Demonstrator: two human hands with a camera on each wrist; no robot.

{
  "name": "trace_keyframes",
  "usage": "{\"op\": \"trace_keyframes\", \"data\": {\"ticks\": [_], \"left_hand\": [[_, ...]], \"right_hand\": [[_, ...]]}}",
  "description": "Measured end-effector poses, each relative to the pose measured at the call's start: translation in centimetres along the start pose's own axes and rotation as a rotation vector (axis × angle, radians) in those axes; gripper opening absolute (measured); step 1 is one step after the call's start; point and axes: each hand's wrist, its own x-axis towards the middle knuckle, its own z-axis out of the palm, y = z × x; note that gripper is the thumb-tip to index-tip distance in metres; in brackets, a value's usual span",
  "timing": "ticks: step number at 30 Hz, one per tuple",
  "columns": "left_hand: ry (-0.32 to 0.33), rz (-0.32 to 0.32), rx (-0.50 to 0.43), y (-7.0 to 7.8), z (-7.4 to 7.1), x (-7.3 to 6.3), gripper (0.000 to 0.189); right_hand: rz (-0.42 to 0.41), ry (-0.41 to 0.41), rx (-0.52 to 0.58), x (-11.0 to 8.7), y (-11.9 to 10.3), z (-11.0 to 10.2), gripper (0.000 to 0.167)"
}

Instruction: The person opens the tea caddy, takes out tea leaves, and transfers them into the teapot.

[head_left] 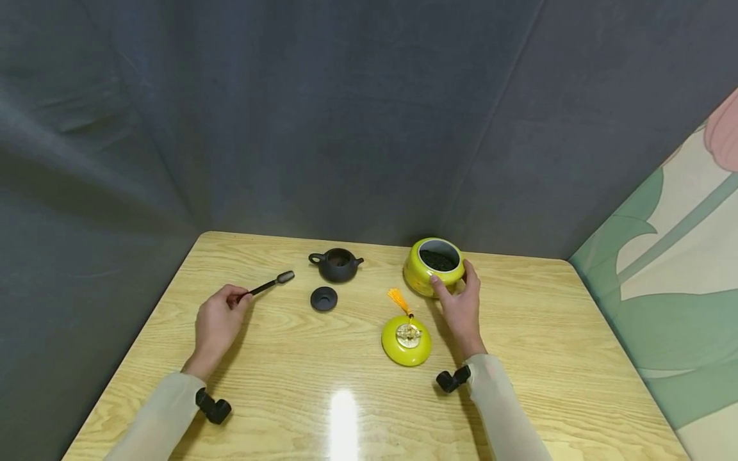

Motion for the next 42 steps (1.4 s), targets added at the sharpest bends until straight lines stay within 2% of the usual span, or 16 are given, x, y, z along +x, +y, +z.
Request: {"op": "trace_keyframes", "data": {"ticks": [3, 6, 13, 21, 29, 42], "left_hand": [[-0.044, 0.062, 0.118, -0.1, -0.3, -0.2, 0.017], [-0.079, 0.107, 0.196, -0.1, -0.5, -0.3, 0.018], [-0.102, 0.168, 0.314, 0.2, -0.9, -0.3, 0.021], [-0.095, 0.214, 0.366, 0.3, -1.1, -0.3, 0.021], [-0.171, 0.197, 0.412, 0.5, -1.0, -0.9, 0.02], [-0.217, 0.206, 0.423, 0.3, -0.7, -1.2, 0.019]], "right_hand": [[-0.004, 0.0, 0.001, 0.0, -0.2, 0.0, 0.09], [-0.008, 0.0, -0.001, 0.1, -0.2, 0.0, 0.09], [0.001, 0.0, -0.006, 0.1, -0.3, 0.1, 0.091], [-0.007, -0.004, 0.0, 0.1, -0.6, 0.0, 0.09], [0.0, -0.002, -0.012, 0.1, -0.5, 0.1, 0.09], [-0.008, 0.011, -0.008, 0.0, -0.2, 0.0, 0.09]]}}
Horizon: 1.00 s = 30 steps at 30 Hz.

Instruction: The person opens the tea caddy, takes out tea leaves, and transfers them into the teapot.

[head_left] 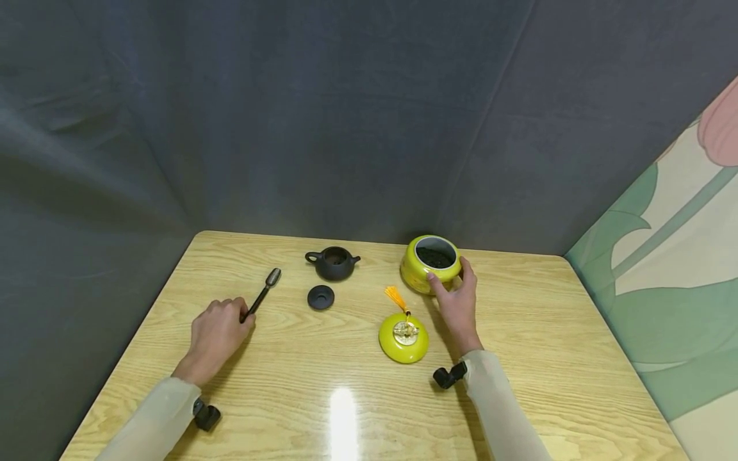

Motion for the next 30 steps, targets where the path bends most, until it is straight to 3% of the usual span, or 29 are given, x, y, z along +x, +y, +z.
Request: {"op": "trace_keyframes", "data": {"ticks": [15, 26, 30], "left_hand": [[-0.009, -0.007, -0.015, 0.0, -0.1, -0.5, 0.021], [0.062, 0.032, -0.026, 0.4, -0.8, -0.8, 0.022], [0.091, 0.044, -0.045, 0.6, -1.2, -1.0, 0.021]], "right_hand": [[0.002, -0.001, -0.004, 0.2, 0.1, -0.1, 0.09], [0.105, -0.013, 0.0, -0.9, -0.5, -1.3, 0.098], [0.08, -0.028, -0.028, -2.1, -0.9, -2.1, 0.094]]}}
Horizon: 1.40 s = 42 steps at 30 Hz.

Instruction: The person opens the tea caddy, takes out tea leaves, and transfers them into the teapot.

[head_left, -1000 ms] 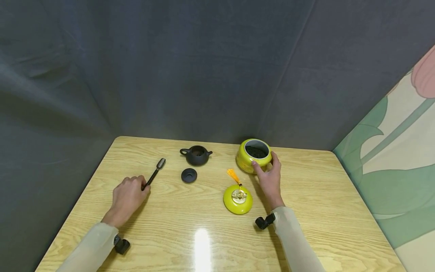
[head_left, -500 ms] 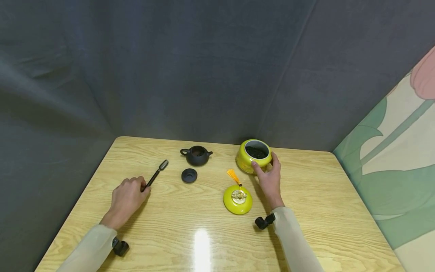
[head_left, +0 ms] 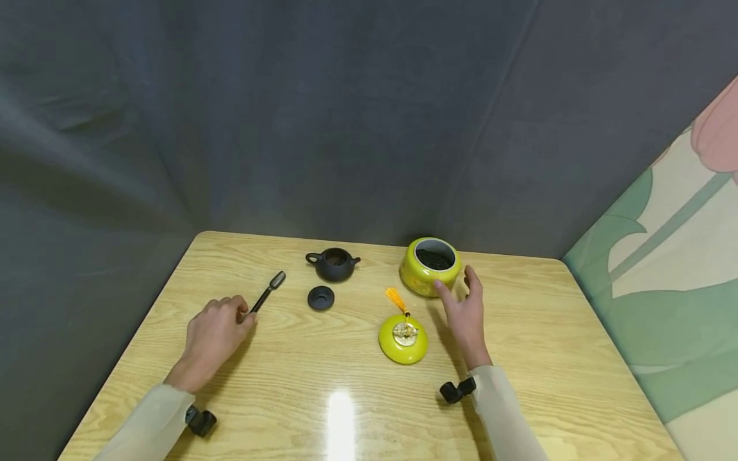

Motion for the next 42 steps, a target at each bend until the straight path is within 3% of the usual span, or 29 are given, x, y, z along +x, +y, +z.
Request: {"op": "trace_keyframes", "data": {"ticks": [6, 12, 19, 23, 27, 32, 42], "left_hand": [[0.038, 0.016, -0.036, 0.7, -0.7, -0.2, 0.018], [0.034, 0.023, -0.081, 1.9, -1.5, -0.5, 0.014], [0.042, 0.042, -0.104, 3.3, -2.2, -1.0, 0.012], [0.046, 0.044, -0.116, 4.2, -2.2, -0.8, 0.013], [0.037, 0.053, -0.15, 5.2, -1.7, -0.3, 0.014], [0.001, 0.068, -0.198, 6.1, -0.6, 0.8, 0.016], [-0.06, 0.139, -0.257, 6.8, 2.4, 4.3, 0.022]], "right_hand": [[-0.091, -0.045, -0.034, -3.1, -1.7, -0.8, 0.081], [-0.11, -0.155, -0.104, -7.6, -3.5, -0.3, 0.072], [-0.226, -0.243, -0.112, -11.7, -5.7, 2.8, 0.069], [-0.217, -0.32, -0.068, -13.0, -7.2, 5.1, 0.069], [-0.169, -0.381, 0.04, -13.3, -8.1, 7.7, 0.066], [-0.116, -0.408, 0.201, -12.0, -8.6, 11.1, 0.063], [0.065, -0.192, 0.391, -7.3, -8.9, 16.9, 0.069]]}}
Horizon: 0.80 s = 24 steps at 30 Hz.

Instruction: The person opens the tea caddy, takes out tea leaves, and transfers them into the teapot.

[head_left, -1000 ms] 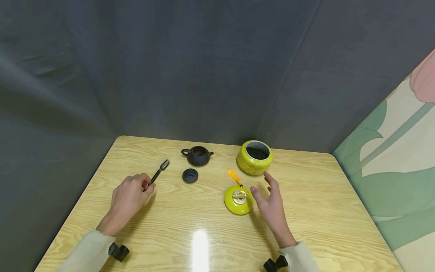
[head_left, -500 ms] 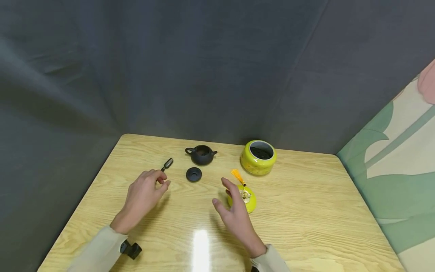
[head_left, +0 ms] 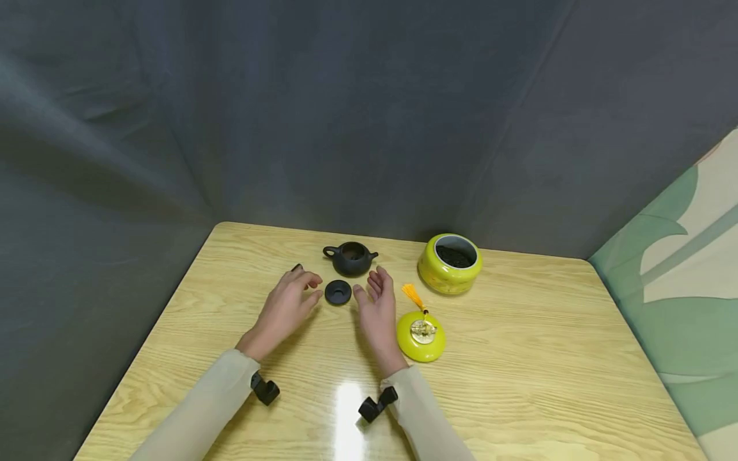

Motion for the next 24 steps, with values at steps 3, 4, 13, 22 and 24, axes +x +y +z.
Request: {"op": "trace_keyframes", "data": {"ticks": [3, 4, 13, 22, 24], "left_hand": [[0.0, 0.032, 0.014, -0.2, 0.8, 1.1, 0.023], [0.0, 0.04, 0.019, -0.2, 1.1, 1.4, 0.023], [-0.043, 0.099, 0.052, 0.0, 2.3, 2.9, 0.02], [-0.073, 0.09, 0.06, -0.3, 3.1, 2.6, 0.019], [-0.07, 0.085, 0.064, -0.4, 3.2, 2.5, 0.018]], "right_hand": [[0.041, 0.081, 0.025, 1.9, 0.5, 0.7, 0.068], [0.058, 0.103, 0.03, 2.5, 0.7, 0.8, 0.067], [0.08, 0.245, 0.108, 7.2, 1.6, 1.2, 0.06], [0.088, 0.259, 0.146, 8.7, 2.3, 2.2, 0.052], [0.083, 0.272, 0.131, 8.8, 2.4, 2.5, 0.05]]}}
